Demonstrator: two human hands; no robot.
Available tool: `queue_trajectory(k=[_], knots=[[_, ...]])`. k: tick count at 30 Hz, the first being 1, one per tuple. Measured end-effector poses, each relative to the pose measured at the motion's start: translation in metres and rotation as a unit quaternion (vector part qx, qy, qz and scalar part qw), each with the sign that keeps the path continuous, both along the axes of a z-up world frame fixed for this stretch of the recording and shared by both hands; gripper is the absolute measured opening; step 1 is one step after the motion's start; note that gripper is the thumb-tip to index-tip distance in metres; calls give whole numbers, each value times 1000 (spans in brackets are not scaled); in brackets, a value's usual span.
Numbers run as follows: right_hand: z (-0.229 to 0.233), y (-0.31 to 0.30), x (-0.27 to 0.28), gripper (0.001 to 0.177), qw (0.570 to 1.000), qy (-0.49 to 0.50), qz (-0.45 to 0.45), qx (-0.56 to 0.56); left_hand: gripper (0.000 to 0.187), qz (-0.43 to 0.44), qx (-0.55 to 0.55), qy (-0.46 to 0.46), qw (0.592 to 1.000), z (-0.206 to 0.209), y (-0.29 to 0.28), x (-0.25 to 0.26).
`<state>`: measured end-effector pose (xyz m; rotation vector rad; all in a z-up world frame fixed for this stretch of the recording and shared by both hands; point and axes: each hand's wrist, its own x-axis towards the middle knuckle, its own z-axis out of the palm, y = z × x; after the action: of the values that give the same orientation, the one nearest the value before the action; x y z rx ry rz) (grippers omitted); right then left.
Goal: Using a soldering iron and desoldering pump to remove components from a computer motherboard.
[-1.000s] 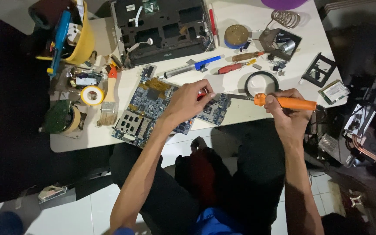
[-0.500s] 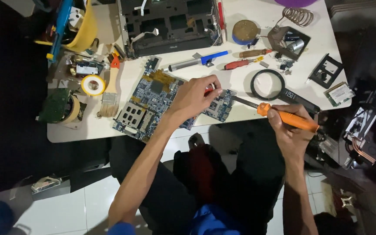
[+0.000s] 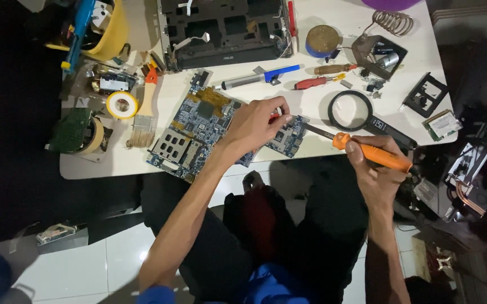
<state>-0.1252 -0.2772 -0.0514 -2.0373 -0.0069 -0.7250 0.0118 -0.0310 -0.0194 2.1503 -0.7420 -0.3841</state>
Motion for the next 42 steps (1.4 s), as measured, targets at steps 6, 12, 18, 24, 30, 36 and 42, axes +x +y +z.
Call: queue_trajectory(k=[6, 12, 18, 24, 30, 36, 42], knots=[[1, 0, -4, 23, 1000, 14, -27, 4, 16, 0, -1, -2, 1000, -5, -3, 2], [-3, -3, 1, 23, 1000, -13, -2, 7, 16, 1, 2, -8, 1000, -12, -5, 5], [-3, -3, 0, 22, 1000, -18, 6, 6, 17, 1, 2, -11, 1000, -7, -5, 2], [-2, -1, 0, 21, 1000, 5, -17, 12, 15, 1, 9, -14, 1000, -10, -6, 3], [-2, 0, -1, 19, 999, 13, -24, 27, 13, 9, 0, -10, 1000, -13, -7, 3], [1, 1, -1, 22, 999, 21, -19, 18, 13, 9, 1, -20, 1000, -11, -8, 2], [2, 0, -2, 22, 1000, 22, -8, 14, 11, 11, -3, -20, 1000, -12, -8, 1]])
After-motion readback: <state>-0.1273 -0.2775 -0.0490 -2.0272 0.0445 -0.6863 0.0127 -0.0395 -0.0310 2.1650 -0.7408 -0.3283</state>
